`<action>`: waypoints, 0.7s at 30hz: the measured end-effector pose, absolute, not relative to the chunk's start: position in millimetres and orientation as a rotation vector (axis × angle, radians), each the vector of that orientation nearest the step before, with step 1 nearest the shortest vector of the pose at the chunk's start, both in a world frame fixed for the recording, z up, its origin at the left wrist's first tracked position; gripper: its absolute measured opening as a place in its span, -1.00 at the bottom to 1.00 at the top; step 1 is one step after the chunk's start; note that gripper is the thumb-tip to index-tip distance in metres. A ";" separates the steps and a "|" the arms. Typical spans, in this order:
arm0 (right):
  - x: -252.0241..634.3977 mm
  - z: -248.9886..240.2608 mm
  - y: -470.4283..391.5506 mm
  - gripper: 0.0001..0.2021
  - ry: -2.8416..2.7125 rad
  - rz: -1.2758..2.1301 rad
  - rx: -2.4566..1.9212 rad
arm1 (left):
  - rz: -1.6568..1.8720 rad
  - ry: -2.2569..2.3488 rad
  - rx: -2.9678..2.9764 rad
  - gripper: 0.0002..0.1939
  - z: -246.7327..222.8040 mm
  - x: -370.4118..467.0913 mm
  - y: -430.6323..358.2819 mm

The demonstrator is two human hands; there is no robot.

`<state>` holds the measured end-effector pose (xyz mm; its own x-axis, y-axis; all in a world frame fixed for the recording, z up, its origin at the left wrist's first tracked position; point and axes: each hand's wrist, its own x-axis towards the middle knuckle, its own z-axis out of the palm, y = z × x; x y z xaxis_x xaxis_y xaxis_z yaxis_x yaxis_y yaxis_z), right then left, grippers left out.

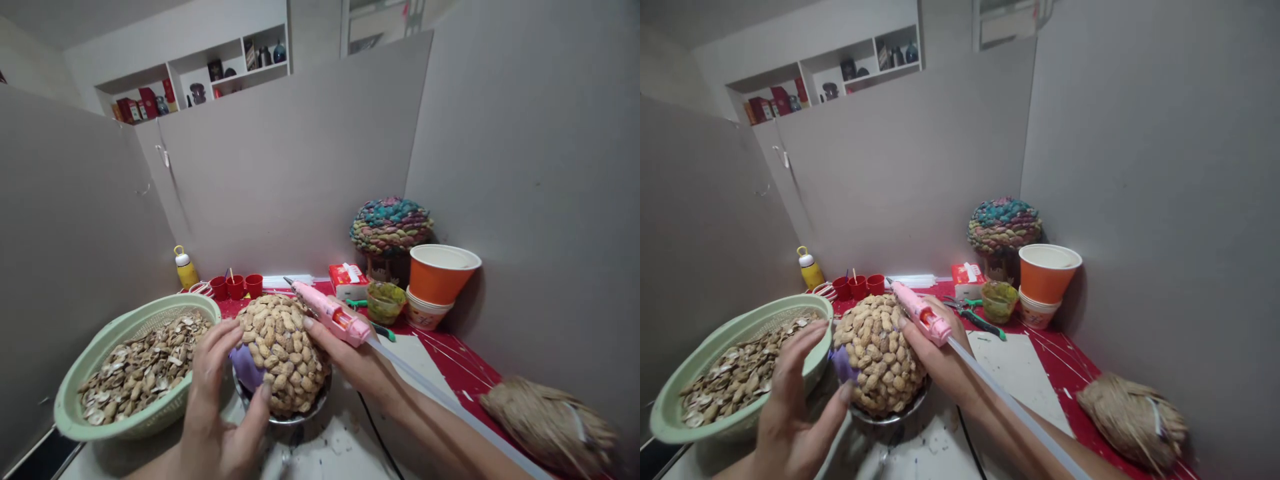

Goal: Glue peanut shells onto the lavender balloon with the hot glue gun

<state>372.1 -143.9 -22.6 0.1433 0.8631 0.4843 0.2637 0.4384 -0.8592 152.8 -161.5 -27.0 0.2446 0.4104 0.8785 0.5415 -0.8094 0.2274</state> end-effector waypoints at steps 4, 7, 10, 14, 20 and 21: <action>371.7 -18.4 -145.3 -0.81 -1.414 0.536 -1.105 | -1.572 -1.057 -2.518 -0.32 -21.2 167.1 -149.3; 371.3 -15.4 -146.4 -0.80 -1.420 0.529 -1.097 | -1.596 -1.166 -2.598 -0.30 -23.4 167.0 -142.2; 371.2 -13.9 -147.4 -0.82 -1.449 0.518 -1.099 | -1.618 -1.243 -2.698 -0.28 -26.3 165.3 -137.4; 371.1 -16.2 -146.8 -0.84 -1.433 0.511 -1.117 | -1.672 -1.280 -2.770 -0.29 -28.3 165.8 -133.7; 371.8 -22.7 -142.8 -0.85 -1.433 0.515 -1.084 | -1.751 -1.414 -2.842 -0.30 -26.4 168.5 -136.0; 371.9 -23.2 -142.4 -0.85 -1.431 0.515 -1.077 | -1.756 -1.431 -2.835 -0.31 -25.7 168.8 -136.8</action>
